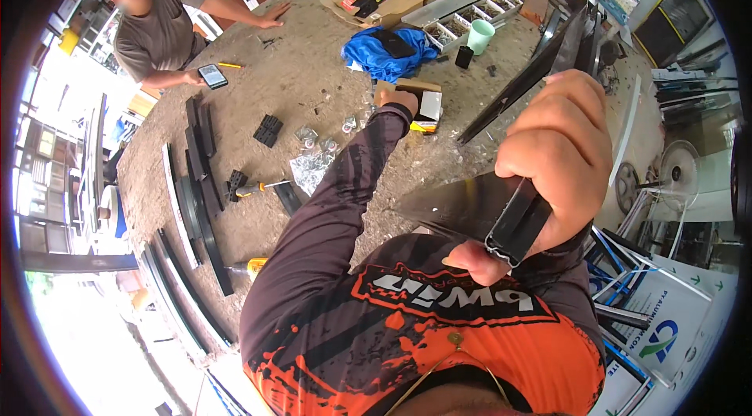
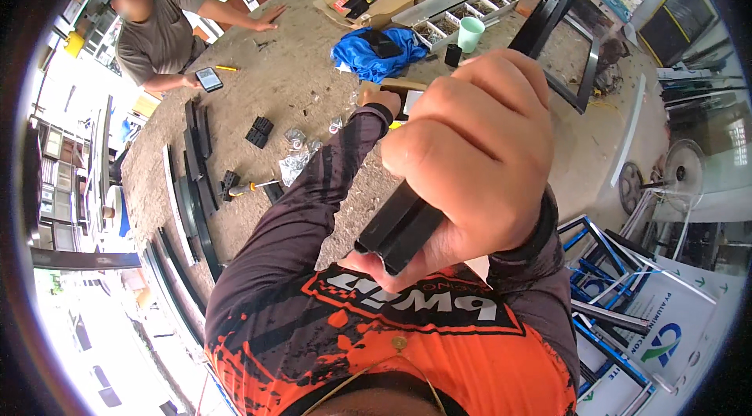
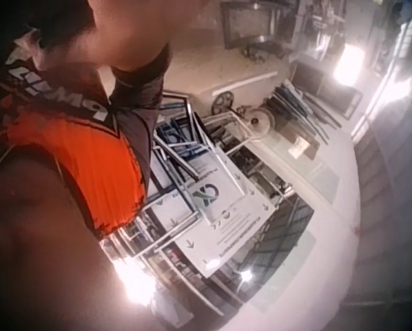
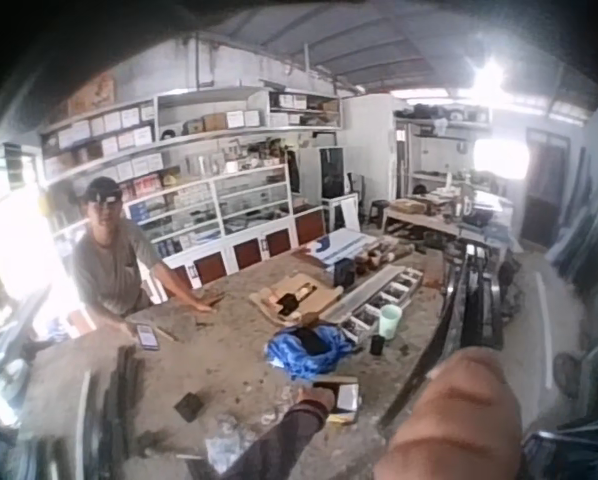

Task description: The person assembles a black metal frame by drilling holes into metal pieces and securing components using a screwdriver and small hardware.

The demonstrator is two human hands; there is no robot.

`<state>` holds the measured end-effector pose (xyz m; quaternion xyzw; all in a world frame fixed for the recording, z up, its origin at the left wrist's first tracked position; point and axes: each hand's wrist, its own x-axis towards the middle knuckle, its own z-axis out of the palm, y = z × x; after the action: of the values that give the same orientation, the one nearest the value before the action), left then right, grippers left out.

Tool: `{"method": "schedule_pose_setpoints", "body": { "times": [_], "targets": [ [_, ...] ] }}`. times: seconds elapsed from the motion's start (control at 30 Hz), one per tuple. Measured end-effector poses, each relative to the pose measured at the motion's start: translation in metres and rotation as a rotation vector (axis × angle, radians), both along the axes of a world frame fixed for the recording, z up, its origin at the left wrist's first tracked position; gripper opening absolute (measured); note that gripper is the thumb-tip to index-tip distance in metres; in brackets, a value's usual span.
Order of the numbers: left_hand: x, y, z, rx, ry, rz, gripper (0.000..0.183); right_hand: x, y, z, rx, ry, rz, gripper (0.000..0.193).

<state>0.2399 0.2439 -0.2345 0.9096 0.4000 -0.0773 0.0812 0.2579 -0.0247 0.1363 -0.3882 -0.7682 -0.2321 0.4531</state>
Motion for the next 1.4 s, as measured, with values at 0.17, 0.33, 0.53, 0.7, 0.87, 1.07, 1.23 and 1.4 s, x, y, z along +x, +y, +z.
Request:
{"method": "schedule_pose_setpoints", "body": {
  "times": [0.17,0.33,0.53,0.7,0.87,1.07,1.23,1.4],
  "targets": [
    [0.002,0.003,-0.001,-0.072,0.003,0.072,0.037,0.016,0.012,-0.003,0.136,-0.16,0.024,0.066],
    [0.002,-0.001,-0.001,-0.016,-0.156,0.041,0.026,0.0,-0.004,0.02,0.01,-0.25,-0.086,0.06],
    [-0.04,-0.022,0.047,-0.25,-0.89,0.156,0.017,-0.004,0.014,0.006,0.002,-0.05,-0.013,0.061],
    [-0.081,-0.088,0.142,-0.683,-1.686,0.163,0.014,-0.011,0.025,0.008,-0.008,-0.06,-0.025,0.061],
    [-0.172,-0.17,0.261,-0.772,-1.961,0.016,0.014,-0.017,0.034,0.009,-0.03,-0.08,-0.009,0.062],
    [-0.216,-0.213,0.304,-0.389,-1.845,-0.335,0.014,-0.021,0.037,0.015,-0.107,-0.15,0.023,0.077],
    [-0.213,-0.21,0.319,-0.185,-1.609,-0.386,0.013,-0.022,0.033,0.019,-0.137,-0.177,0.016,0.081],
    [-0.199,-0.209,0.308,-0.251,-1.682,-0.335,0.013,-0.023,0.033,0.019,-0.133,-0.186,0.011,0.082]
  ]
}}
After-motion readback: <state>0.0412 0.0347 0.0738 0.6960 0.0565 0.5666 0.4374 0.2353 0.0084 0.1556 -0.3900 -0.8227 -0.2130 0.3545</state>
